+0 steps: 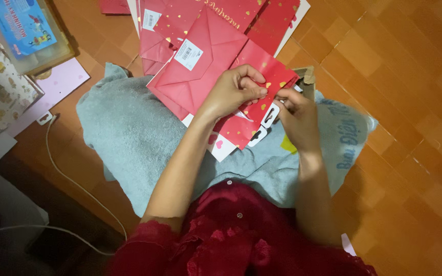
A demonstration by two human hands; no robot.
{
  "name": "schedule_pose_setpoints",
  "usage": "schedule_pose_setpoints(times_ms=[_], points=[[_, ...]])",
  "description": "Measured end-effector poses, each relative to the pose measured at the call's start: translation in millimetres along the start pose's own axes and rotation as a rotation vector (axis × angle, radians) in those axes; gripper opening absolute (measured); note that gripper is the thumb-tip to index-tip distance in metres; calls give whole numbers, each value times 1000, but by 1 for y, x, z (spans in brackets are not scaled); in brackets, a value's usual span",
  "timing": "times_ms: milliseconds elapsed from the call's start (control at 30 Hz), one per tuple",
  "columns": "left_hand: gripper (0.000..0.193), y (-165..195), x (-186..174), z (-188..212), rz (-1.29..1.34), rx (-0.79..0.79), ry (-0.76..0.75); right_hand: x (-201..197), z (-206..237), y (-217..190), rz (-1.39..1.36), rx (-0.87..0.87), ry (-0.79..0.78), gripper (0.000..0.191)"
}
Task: The person assembles red Valentine's Day gift boxes by threading white ribbons through the handles and tying them. They handle multiple boxes, opening and closing them to insert the ribbons, and place finished boxes into a cardboard box.
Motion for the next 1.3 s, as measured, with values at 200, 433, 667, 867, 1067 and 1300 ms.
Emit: schedule_pose_setpoints(times_ms=[200, 433, 667, 867, 1067, 1300], points=[[23, -3, -2, 3, -24, -75, -2, 4, 2, -15, 208, 17, 93, 7], [26, -1, -5, 2, -39, -82, -51, 5, 4, -27, 247, -238, 138, 8], [26, 0, -10, 4, -59, -133, -23, -17, 13, 1, -188, -106, 357, 18], [28, 1, -9, 4, -59, -121, -50, -14, 11, 5, -235, -82, 298, 22], [31, 1, -1, 7, -134, -123, -193, -29, 13, 9, -390, -124, 484, 17], [27, 2, -3, 4, -96, -166, -82, -28, 14, 19, -615, 23, 581, 23]])
Point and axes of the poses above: each hand's wrist, its own z-axis away from the middle knuckle, its own x-axis out of the palm, y = z × x, the point moved 7 cm from there along -z, towards the middle knuckle, and after that the axes turned 12 degrees about -x, right-handed, at the moved point
